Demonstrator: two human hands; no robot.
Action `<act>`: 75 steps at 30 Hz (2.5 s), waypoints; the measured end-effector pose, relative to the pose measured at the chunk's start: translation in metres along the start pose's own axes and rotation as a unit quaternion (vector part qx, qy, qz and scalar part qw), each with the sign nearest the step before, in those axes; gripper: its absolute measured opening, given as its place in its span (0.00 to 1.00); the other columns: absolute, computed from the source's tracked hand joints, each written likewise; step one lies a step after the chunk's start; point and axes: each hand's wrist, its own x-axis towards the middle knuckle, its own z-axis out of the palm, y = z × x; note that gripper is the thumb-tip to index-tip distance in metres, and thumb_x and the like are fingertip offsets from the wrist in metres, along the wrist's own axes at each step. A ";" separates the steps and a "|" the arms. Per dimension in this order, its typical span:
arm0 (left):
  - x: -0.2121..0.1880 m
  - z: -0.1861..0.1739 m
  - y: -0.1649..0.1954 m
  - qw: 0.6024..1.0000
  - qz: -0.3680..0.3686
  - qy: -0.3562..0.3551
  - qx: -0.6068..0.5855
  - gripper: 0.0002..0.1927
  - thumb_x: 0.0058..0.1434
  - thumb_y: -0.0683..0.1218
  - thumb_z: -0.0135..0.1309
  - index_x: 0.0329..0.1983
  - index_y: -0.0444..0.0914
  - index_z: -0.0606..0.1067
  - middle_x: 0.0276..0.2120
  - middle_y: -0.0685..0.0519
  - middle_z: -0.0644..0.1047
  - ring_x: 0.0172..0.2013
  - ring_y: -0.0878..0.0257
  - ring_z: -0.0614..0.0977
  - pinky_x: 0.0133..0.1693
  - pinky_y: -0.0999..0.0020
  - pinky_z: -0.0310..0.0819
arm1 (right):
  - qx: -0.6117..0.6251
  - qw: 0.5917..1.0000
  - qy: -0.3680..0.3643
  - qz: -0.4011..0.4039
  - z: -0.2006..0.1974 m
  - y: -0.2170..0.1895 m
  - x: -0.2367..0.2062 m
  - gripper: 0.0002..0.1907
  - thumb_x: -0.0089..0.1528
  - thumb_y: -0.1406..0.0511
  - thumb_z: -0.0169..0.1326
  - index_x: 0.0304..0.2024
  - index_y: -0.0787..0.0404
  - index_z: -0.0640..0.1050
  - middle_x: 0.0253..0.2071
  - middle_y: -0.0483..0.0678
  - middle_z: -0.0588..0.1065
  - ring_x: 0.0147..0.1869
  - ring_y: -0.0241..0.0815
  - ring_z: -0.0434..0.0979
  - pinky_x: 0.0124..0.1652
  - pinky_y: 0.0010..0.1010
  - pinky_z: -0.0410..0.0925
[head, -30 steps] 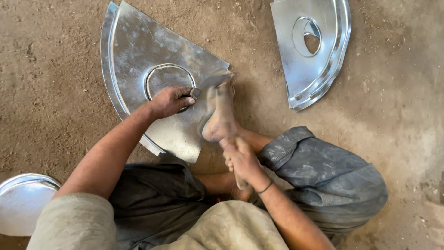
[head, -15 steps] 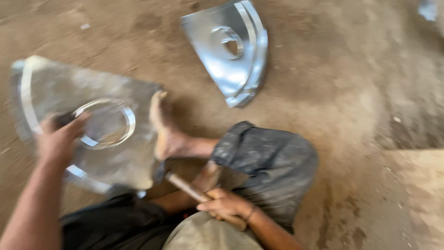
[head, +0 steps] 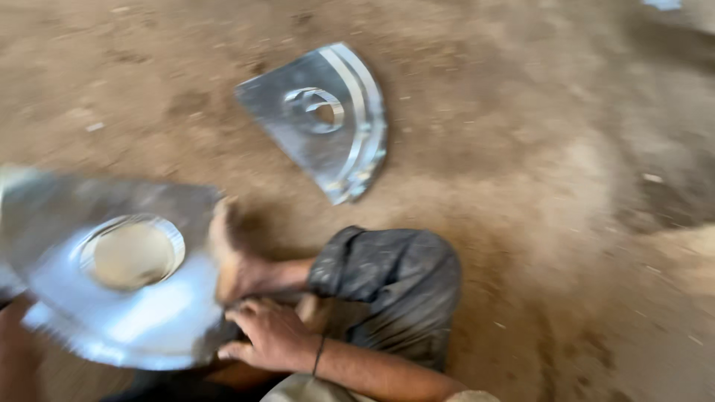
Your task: The person sits on the dirt floor and cuts a circular hole in fan-shaped sheet metal pieces by holding a chisel-like punch against a marked circle and striking it with a hammer. The person works on one piece, sets it aside with other finished pieces, and picks up a round metal disc.
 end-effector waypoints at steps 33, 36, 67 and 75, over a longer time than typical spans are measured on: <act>-0.181 0.010 -0.036 0.862 -0.081 0.172 -0.469 0.12 0.68 0.40 0.64 0.35 0.28 0.73 0.29 0.51 0.75 0.32 0.66 0.76 0.36 0.72 0.71 | -0.261 0.902 0.343 -0.031 -0.293 0.239 0.089 0.17 0.63 0.67 0.59 0.55 0.57 0.79 0.47 0.55 0.80 0.47 0.57 0.82 0.42 0.42 0.74; -0.153 0.014 -0.020 0.903 -0.169 0.075 -0.389 0.16 0.59 0.42 0.65 0.49 0.31 0.79 0.28 0.54 0.75 0.26 0.66 0.72 0.29 0.69 0.66 | -0.050 0.955 0.291 0.023 -0.228 0.200 0.095 0.12 0.65 0.63 0.59 0.49 0.61 0.81 0.39 0.54 0.81 0.41 0.50 0.84 0.40 0.37 0.74; -0.146 -0.122 -0.333 0.938 -0.322 0.066 0.110 0.32 0.47 0.56 0.73 0.57 0.48 0.79 0.53 0.43 0.78 0.53 0.46 0.77 0.54 0.53 0.71 | 0.313 0.940 -0.037 0.129 0.135 -0.093 0.308 0.04 0.63 0.69 0.59 0.41 0.61 0.80 0.37 0.47 0.79 0.39 0.37 0.79 0.37 0.27 0.75; -0.163 -0.150 -0.333 0.885 -0.324 -0.032 -0.333 0.12 0.54 0.44 0.68 0.36 0.35 0.77 0.23 0.53 0.75 0.24 0.60 0.73 0.26 0.60 0.66 | 0.530 0.811 -0.212 0.124 0.206 -0.207 0.227 0.05 0.62 0.71 0.59 0.41 0.65 0.78 0.35 0.48 0.78 0.36 0.37 0.78 0.37 0.28 0.74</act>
